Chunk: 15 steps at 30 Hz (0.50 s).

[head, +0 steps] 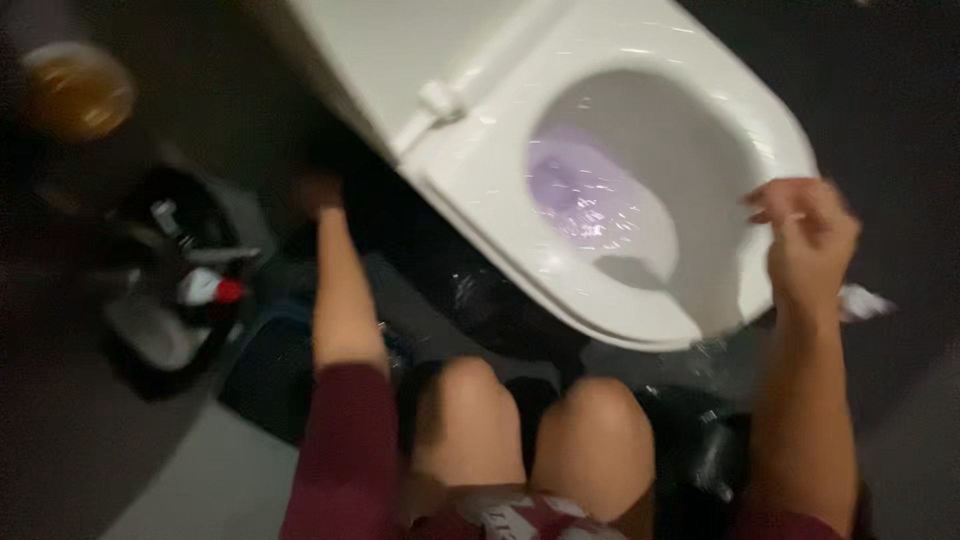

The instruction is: The person pours purple toilet cleaner into the bowl, then uses a toilet brush to scrub the rim and interior surfaces. The person repeatedly scrubs different areas of the bowl and rim throughout the clip.

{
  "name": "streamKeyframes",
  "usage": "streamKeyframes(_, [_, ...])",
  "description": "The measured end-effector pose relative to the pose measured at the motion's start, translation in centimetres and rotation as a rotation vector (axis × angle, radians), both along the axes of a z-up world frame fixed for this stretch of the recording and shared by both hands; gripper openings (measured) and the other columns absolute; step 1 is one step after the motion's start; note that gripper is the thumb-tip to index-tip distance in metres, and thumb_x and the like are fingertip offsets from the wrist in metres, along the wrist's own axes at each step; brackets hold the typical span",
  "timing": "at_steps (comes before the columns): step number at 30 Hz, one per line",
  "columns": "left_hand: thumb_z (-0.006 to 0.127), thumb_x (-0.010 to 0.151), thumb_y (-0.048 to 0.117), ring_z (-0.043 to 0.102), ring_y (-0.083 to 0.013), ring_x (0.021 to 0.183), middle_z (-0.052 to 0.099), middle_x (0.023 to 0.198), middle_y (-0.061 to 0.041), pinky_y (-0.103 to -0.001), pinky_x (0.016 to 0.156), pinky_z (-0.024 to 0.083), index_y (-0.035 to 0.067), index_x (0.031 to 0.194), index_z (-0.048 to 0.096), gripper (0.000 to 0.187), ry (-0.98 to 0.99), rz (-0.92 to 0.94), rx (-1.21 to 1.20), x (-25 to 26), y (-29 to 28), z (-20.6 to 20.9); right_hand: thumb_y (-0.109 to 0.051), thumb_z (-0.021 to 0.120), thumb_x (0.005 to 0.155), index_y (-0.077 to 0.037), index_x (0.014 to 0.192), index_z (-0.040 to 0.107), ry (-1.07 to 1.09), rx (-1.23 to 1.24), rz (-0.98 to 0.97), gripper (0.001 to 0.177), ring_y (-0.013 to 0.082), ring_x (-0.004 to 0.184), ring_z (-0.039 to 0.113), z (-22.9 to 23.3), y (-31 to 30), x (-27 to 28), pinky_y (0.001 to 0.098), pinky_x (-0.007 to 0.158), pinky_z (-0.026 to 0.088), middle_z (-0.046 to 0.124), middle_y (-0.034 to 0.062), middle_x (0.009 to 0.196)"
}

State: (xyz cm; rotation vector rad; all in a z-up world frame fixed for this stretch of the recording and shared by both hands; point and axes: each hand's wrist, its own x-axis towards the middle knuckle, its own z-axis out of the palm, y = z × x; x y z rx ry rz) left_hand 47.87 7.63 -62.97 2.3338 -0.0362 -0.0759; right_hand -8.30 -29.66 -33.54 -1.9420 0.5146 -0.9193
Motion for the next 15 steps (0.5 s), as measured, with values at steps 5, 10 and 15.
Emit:
streamKeyframes(5, [0.065, 0.097, 0.003, 0.049, -0.0217, 0.098, 0.054, 0.120, -0.013, -0.037, 0.087, 0.045, 0.000, 0.130, 0.053, 0.036, -0.352, 0.153, -0.459, -9.1, -2.6, 7.2, 0.003, 0.060, 0.103, -0.007, 0.127, 0.062, -0.181, -0.086, -0.659, 0.026, 0.0132, 0.096, 0.062, -4.3, -8.3, -12.2, 0.0304, 0.087, 0.055, 0.065, 0.0074, 0.116])
streamKeyframes(10, [0.066, 0.099, -0.005, 0.042, -0.0150, 0.089, 0.049, 0.115, -0.008, -0.030, 0.079, 0.041, 0.001, 0.123, 0.052, 0.029, -0.609, -0.052, -0.820, -26.0, -5.2, 19.0, 0.004, 0.060, 0.093, -0.012, 0.136, 0.058, -0.118, 0.254, -1.139, 0.046, 0.0152, 0.082, 0.062, -16.4, -15.4, -23.6, 0.0329, 0.069, 0.050, 0.065, 0.0094, 0.109])
streamKeyframes(15, [0.063, 0.094, -0.009, 0.055, -0.0230, 0.096, 0.058, 0.106, -0.010, -0.034, 0.084, 0.047, 0.003, 0.107, 0.058, 0.018, -0.452, -0.716, -0.948, -43.1, -12.7, 26.8, 0.006, 0.060, 0.084, -0.018, 0.145, 0.054, -0.088, 0.815, -1.044, 0.066, 0.0171, 0.069, 0.061, -23.7, -14.9, -27.6, 0.0354, 0.052, 0.045, 0.065, 0.0114, 0.102])
